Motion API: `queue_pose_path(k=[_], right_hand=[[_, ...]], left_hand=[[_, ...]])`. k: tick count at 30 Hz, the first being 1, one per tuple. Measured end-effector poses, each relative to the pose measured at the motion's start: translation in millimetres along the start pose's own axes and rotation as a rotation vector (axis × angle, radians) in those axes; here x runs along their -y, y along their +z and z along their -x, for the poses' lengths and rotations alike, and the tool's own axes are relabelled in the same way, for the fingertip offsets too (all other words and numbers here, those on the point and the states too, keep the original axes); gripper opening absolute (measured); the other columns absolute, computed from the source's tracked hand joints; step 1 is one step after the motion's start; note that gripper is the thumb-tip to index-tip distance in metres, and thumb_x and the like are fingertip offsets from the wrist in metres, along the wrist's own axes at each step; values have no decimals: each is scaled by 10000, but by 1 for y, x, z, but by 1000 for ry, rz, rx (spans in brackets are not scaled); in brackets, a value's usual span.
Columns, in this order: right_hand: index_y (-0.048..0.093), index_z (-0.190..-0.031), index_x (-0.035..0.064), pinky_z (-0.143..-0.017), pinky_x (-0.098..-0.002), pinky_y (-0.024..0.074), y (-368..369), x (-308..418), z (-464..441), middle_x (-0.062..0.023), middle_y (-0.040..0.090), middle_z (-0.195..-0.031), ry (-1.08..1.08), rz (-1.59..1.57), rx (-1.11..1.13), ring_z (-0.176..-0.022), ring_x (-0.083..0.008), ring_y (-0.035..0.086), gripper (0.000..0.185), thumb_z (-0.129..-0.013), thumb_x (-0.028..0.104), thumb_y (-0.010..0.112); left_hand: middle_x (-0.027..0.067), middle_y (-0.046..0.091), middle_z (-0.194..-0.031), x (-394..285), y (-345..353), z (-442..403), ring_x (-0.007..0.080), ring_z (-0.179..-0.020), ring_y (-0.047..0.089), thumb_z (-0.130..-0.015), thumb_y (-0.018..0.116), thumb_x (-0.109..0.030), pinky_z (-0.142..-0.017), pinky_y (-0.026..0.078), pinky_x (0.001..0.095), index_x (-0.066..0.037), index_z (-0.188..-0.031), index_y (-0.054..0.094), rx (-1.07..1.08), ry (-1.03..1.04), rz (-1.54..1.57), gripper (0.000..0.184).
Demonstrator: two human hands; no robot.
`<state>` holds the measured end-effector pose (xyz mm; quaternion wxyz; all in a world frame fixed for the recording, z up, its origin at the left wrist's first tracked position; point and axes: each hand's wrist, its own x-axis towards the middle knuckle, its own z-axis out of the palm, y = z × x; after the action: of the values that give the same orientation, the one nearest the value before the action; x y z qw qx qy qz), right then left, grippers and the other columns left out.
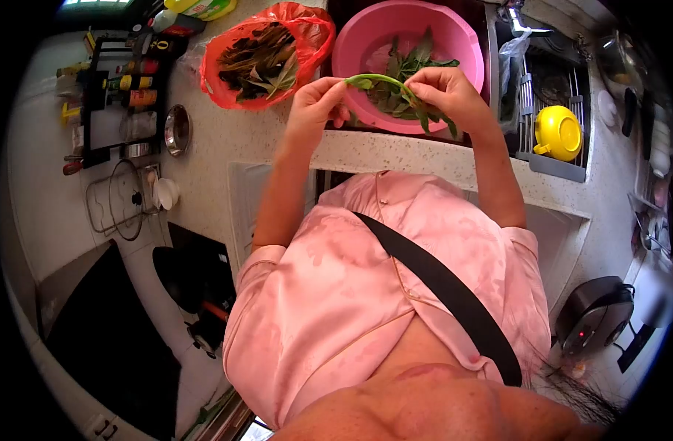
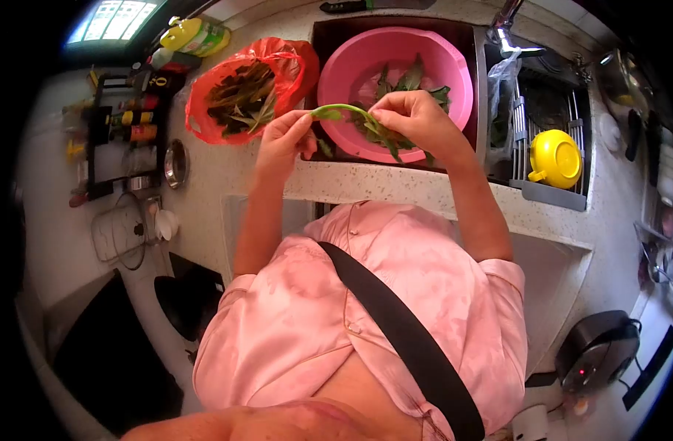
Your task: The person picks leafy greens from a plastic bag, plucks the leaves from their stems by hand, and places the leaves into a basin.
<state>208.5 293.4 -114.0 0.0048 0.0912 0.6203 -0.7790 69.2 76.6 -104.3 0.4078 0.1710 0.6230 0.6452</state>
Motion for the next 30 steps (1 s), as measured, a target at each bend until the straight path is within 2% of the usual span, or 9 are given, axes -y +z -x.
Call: queue_pose_path(k=[8,14,16,17,21,23,24,27,30], right_hand=[[621,-877,-9,-477,-183,373,-3,-31,-5,26,559,-663,-71,39,30,-550,-27,469,118,-848,88,560],[616,-864,-10,-583,-183,413,-2,-35,-2,9,573,-699,117,40,71,-646,-39,510,108,-836,71,551],[637,-832,-29,-578,-215,444,-4,-55,-9,-11,593,-709,-130,209,-281,-649,-51,524,142,-817,75,542],[626,-825,-20,-601,-231,476,-6,-66,-17,-27,599,-743,-154,-82,-428,-638,-70,533,146,-826,76,516],[595,-846,22,-630,-236,489,-21,-58,-19,-28,609,-821,-240,-430,-528,-671,-94,555,128,-859,85,485],[589,-869,20,-621,-257,482,5,-35,-14,-32,619,-802,-145,24,-318,-675,-114,566,139,-877,109,483],[578,-886,11,-616,-298,471,11,-38,-16,-72,618,-770,-247,347,-304,-657,-166,579,138,-873,125,500],[574,-901,5,-619,-338,459,29,-25,-8,-153,586,-753,-263,556,-313,-645,-245,581,140,-848,126,527],[574,-893,8,-587,-329,448,29,-34,-10,-125,603,-729,-380,721,-329,-639,-199,587,130,-847,112,511]], left_hand=[[16,609,-689,10,9,-2,50,-529,531,-906,548,-115,-460,412,172,-6,-988,595,-81,90,-54,145],[29,613,-723,11,8,-1,66,-543,537,-906,546,-112,-464,420,188,-5,-956,587,-48,97,-83,125],[31,610,-708,10,13,0,67,-538,536,-904,547,-109,-463,420,189,-6,-938,584,-25,98,-98,114],[25,606,-670,9,18,1,54,-514,526,-899,553,-106,-459,416,180,-7,-912,580,-21,79,-91,103],[25,601,-622,4,25,-3,42,-473,505,-889,568,-111,-440,405,174,-11,-866,563,-34,77,-64,103],[24,596,-622,4,26,-8,43,-473,504,-890,567,-115,-433,401,174,-13,-868,563,-32,79,-49,105],[23,592,-622,4,26,-10,44,-472,502,-890,566,-118,-427,397,175,-14,-870,562,-24,84,-38,106],[29,565,-618,5,25,-17,60,-474,490,-891,567,-124,-424,370,184,-25,-879,568,-94,89,26,100],[1,552,-621,9,20,-19,49,-489,497,-895,559,-120,-432,400,176,-24,-882,566,-59,91,94,97]])
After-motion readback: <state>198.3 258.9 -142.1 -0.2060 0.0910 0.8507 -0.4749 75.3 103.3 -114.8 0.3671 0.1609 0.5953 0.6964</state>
